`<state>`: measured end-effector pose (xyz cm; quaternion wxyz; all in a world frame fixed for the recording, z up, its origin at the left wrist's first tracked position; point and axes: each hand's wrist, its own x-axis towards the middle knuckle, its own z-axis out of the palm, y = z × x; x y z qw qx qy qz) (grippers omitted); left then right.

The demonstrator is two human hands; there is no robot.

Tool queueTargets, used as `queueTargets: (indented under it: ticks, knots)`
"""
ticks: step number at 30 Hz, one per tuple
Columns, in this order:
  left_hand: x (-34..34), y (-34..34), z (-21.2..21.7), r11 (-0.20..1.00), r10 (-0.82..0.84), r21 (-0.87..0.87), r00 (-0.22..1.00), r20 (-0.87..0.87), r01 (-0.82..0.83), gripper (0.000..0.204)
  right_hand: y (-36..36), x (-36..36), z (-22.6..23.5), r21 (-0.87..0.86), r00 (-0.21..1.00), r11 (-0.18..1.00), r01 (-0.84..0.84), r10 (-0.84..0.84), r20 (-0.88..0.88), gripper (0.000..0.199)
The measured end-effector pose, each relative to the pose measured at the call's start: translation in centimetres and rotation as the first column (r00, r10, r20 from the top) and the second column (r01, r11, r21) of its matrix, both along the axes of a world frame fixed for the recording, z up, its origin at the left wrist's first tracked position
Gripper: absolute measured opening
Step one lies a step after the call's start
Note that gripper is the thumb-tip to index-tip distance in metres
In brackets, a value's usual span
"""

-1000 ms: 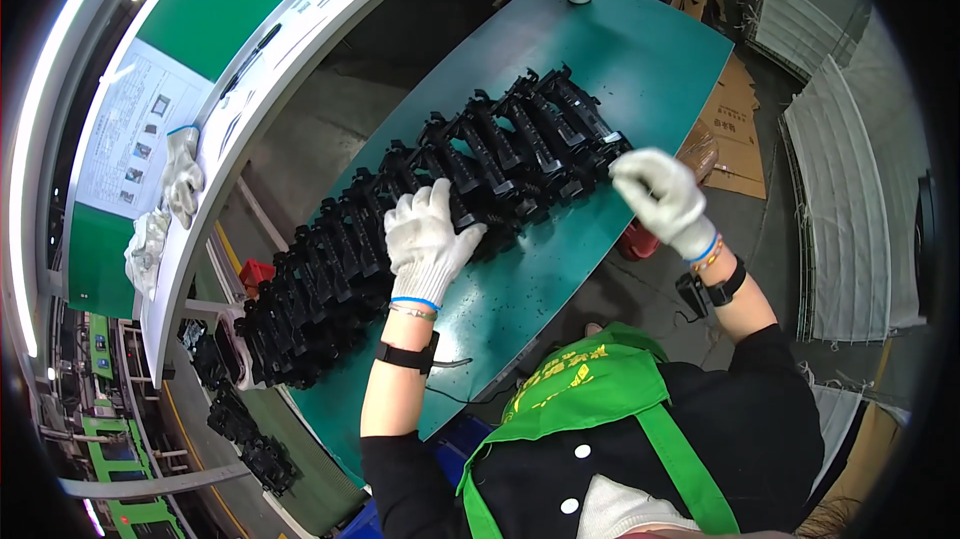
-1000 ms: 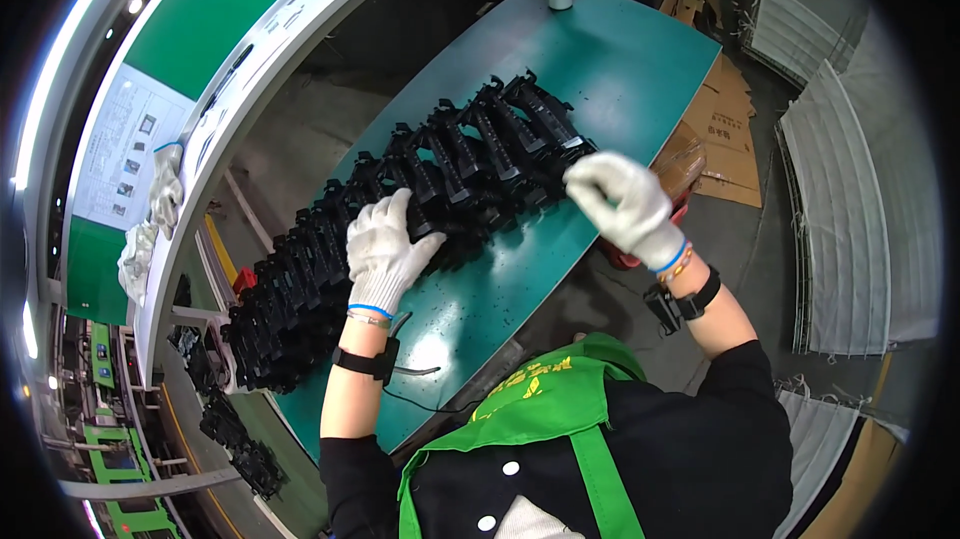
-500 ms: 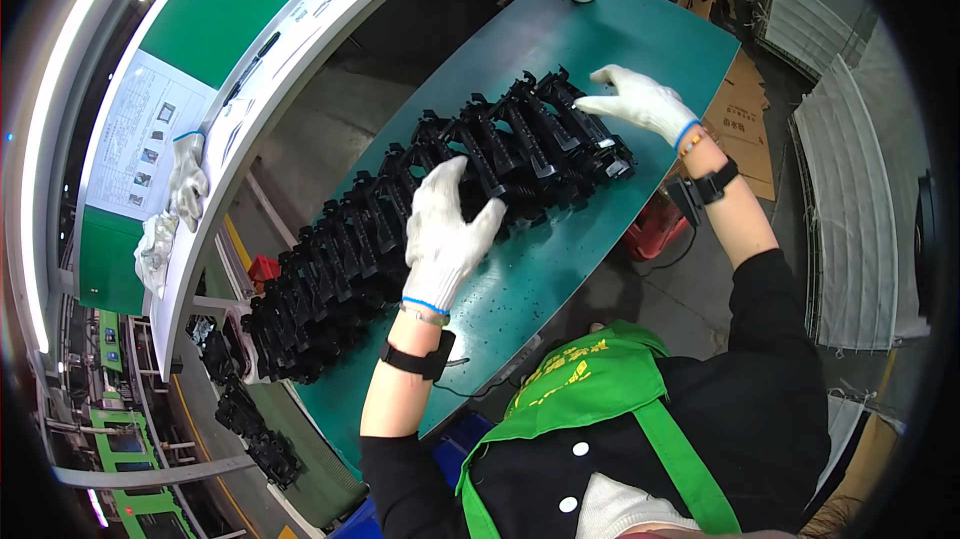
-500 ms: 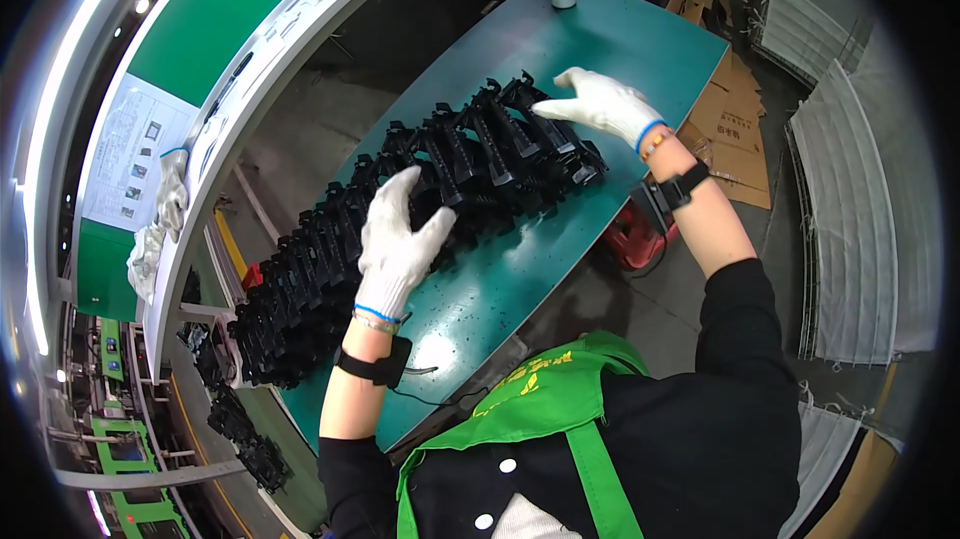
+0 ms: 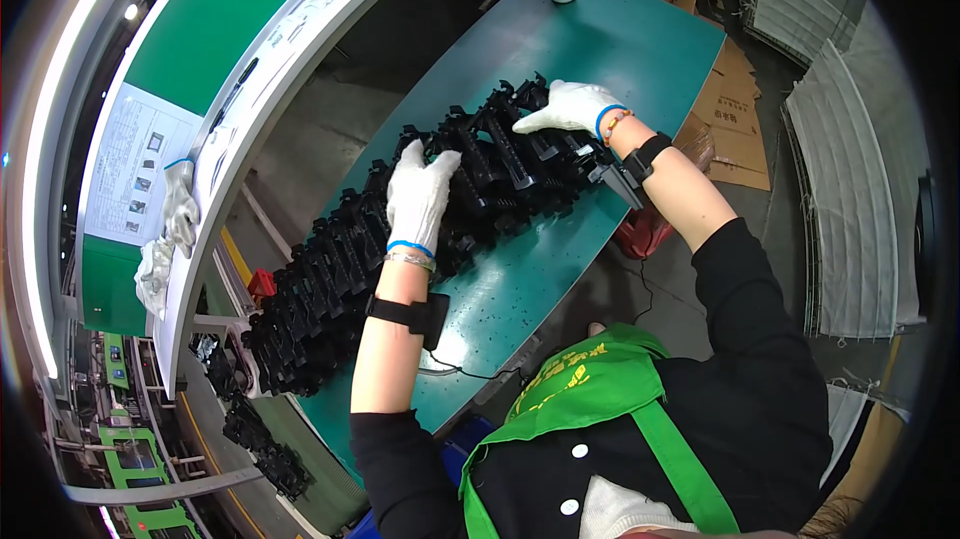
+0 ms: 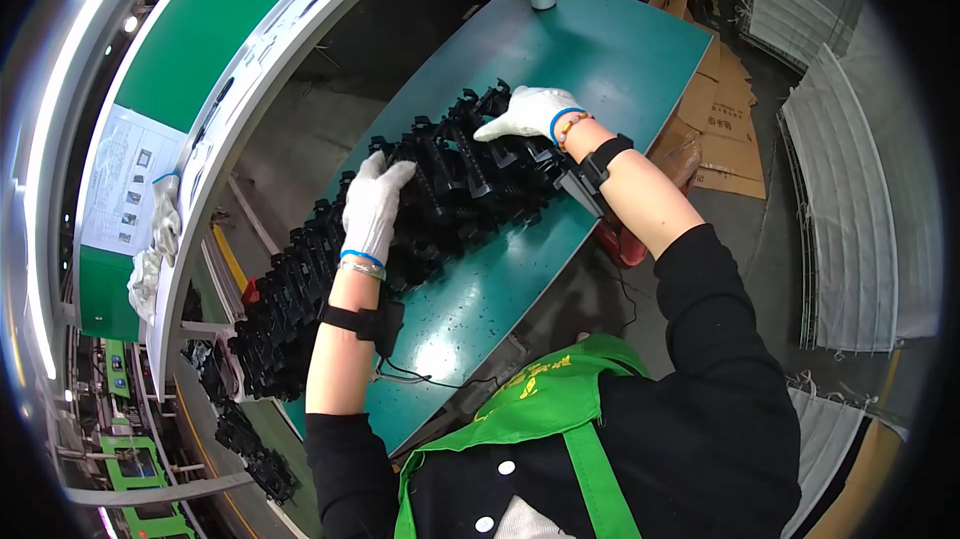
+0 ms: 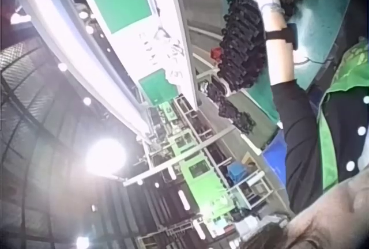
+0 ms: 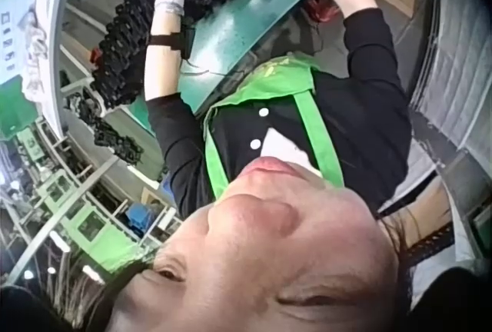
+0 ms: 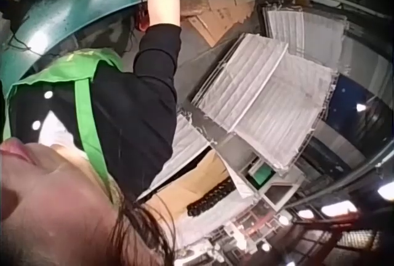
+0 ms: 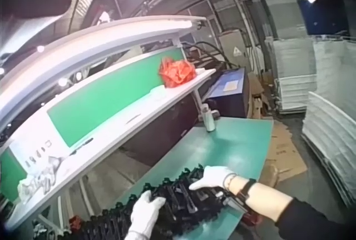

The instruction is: The person picks up black plastic components from a conveyor belt, trims them with pliers, and stacks them on a workbench. Once a stack is complete, the person carries it to a large white bin and arranges it inside.

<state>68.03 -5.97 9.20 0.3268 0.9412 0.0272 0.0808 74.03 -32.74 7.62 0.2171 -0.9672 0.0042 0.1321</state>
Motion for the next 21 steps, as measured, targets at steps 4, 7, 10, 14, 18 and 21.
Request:
queueTargets:
  ticks: [4, 7, 10, 14, 18, 21]
  knots:
    - [-0.9, -0.4, 2.5, 0.792, 0.052, 0.608, 0.987, -0.154, 0.053, 0.070, 0.7, 0.2, -0.4, -0.006, 1.000, 1.000, 0.007, -0.007, 0.013, 0.100]
    - [-1.3, -0.4, 2.6, 0.644, 0.059, 0.754, 0.975, -0.215, 0.127, 0.070, 0.7, 0.5, -0.5, 0.003, 1.000, 1.000, -0.004, 0.004, -0.014, 0.100]
    - [-1.3, -1.2, 1.7, 0.676, 0.043, 0.730, 0.983, -0.178, 0.103, 0.075, 0.3, 0.7, -0.8, 0.020, 0.999, 1.000, -0.010, 0.011, -0.033, 0.100]
    - [-1.6, -1.8, 0.1, 0.771, 0.068, 0.636, 0.997, -0.044, -0.025, 0.071, -0.4, 0.8, -1.1, 0.056, 1.000, 0.998, 0.014, -0.015, 0.006, 0.098]
    - [-2.3, -2.0, 0.3, 0.796, 0.024, 0.605, 0.999, -0.030, -0.001, 0.070, -1.6, 1.2, -0.6, 0.110, 0.999, 0.994, -0.009, 0.014, -0.045, 0.098]
    - [-2.9, -1.4, -0.2, 0.836, 0.021, 0.548, 0.998, -0.058, 0.015, 0.071, -1.2, 1.3, -1.3, 0.105, 1.000, 0.994, 0.011, -0.011, -0.004, 0.097]
